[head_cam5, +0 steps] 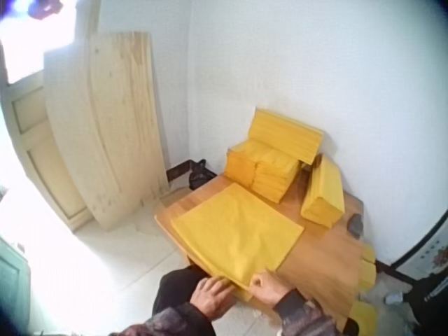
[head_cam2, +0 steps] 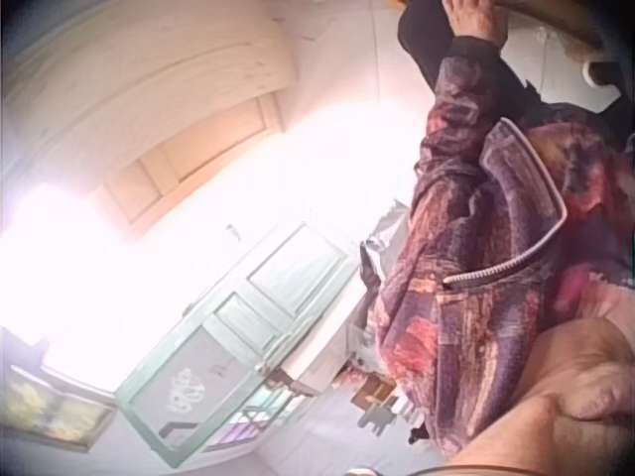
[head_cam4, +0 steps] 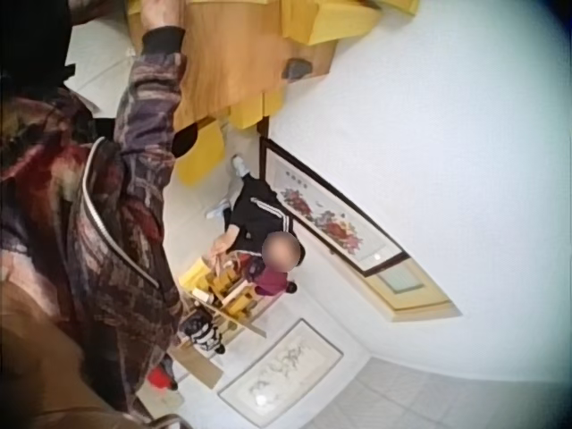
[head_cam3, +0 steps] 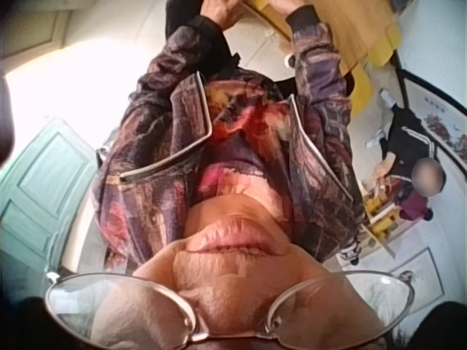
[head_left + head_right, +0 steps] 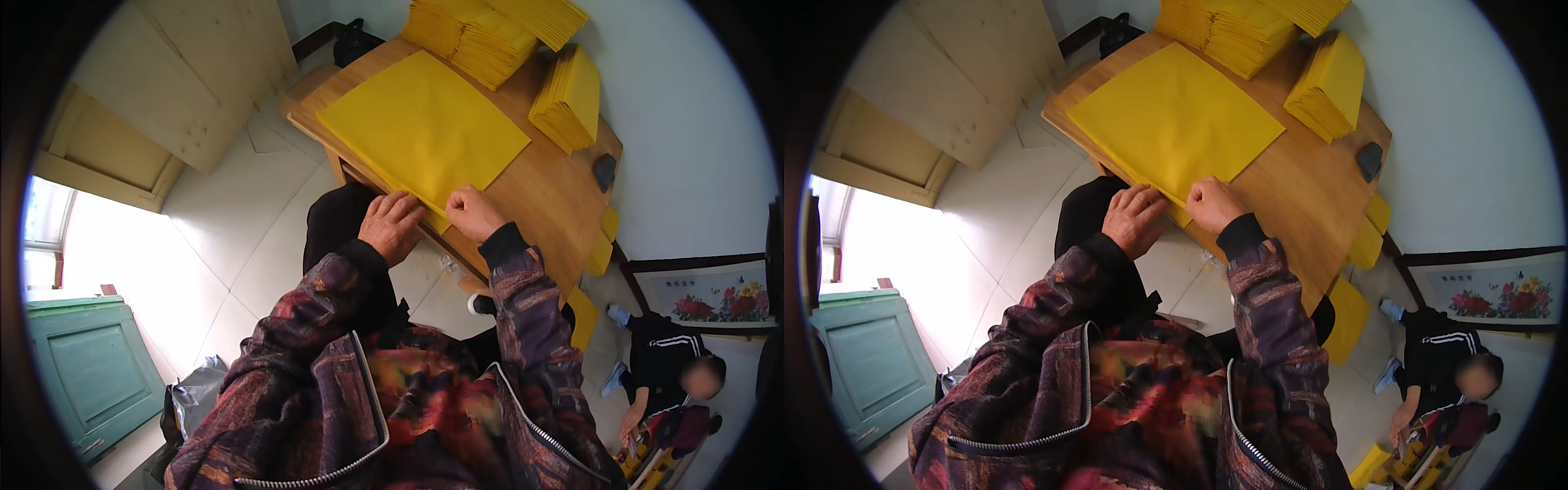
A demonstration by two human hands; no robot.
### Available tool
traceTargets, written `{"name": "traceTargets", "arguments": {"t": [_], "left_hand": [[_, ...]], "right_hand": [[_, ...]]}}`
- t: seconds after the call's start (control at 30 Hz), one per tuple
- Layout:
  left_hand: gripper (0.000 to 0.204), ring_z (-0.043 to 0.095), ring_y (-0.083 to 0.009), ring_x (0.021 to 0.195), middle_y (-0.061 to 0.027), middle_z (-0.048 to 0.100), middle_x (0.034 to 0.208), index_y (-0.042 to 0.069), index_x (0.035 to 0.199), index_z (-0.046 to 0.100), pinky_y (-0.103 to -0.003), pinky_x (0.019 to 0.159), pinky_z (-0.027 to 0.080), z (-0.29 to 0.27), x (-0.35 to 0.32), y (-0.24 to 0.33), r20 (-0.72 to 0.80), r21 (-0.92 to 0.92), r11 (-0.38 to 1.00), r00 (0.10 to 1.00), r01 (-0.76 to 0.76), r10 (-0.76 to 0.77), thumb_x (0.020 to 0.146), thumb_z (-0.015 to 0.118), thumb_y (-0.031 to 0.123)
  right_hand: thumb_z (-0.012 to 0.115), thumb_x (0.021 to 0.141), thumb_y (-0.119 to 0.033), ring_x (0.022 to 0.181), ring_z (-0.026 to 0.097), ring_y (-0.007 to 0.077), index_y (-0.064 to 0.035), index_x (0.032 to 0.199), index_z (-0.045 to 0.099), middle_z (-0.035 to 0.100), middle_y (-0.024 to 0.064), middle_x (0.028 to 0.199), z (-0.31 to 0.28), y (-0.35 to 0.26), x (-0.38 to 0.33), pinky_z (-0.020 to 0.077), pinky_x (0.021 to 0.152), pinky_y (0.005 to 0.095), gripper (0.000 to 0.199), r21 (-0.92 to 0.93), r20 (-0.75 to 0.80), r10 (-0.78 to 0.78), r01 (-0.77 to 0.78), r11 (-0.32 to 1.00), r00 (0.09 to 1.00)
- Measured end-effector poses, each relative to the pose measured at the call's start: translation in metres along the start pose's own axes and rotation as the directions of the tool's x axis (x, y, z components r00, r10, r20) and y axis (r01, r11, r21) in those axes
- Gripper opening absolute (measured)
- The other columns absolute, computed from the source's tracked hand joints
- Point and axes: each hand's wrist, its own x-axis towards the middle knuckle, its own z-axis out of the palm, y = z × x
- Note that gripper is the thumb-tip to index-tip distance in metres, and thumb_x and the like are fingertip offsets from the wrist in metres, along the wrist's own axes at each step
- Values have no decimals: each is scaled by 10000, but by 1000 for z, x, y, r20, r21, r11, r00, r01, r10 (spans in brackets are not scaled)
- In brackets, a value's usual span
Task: The person folds yellow paper sheets on a wooden table, repeatedly folding each sheet in half and stacking the finished pieces. The person handles the sheets one at a time, aligning edges and pressing creases before placing them into a growing stack.
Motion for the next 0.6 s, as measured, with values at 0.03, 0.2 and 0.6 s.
{"name": "traceTargets", "arguments": {"t": [0.03, 0.2, 0.6], "left_hand": [[521, 471, -294, 1182, -99, 533, 1203, 109, 1174, 577, -461, 992, 354, 2, 0, 0, 9, -6, 1000, 1000, 7, -7, 688, 731, 217], [512, 487, -289, 1151, -92, 537, 1180, 96, 1149, 571, -454, 986, 356, -4, 3, 4, 30, -9, 999, 999, 36, -35, 684, 738, 230], [749, 496, -293, 1129, -92, 547, 1181, 130, 1313, 477, -467, 970, 338, -7, 8, 6, 73, -10, 995, 992, 102, -101, 640, 784, 246]], "right_hand": [[592, 825, -129, 800, 616, 279, -5, 834, 590, 627, 184, 863, 0, -1, -1, 484, 701, 357, 124, 51, 0, 9, -9, 999, 1000], [565, 855, -143, 773, 608, 390, -24, 833, 538, 634, 197, 805, -2, -26, -13, 488, 661, 449, 124, 82, -238, -76, 98, 992, 968], [620, 820, -102, 683, 649, 271, -1, 775, 608, 659, 145, 736, 5, -8, -4, 509, 633, 357, 111, 288, -121, 89, -51, 956, 989]]}}
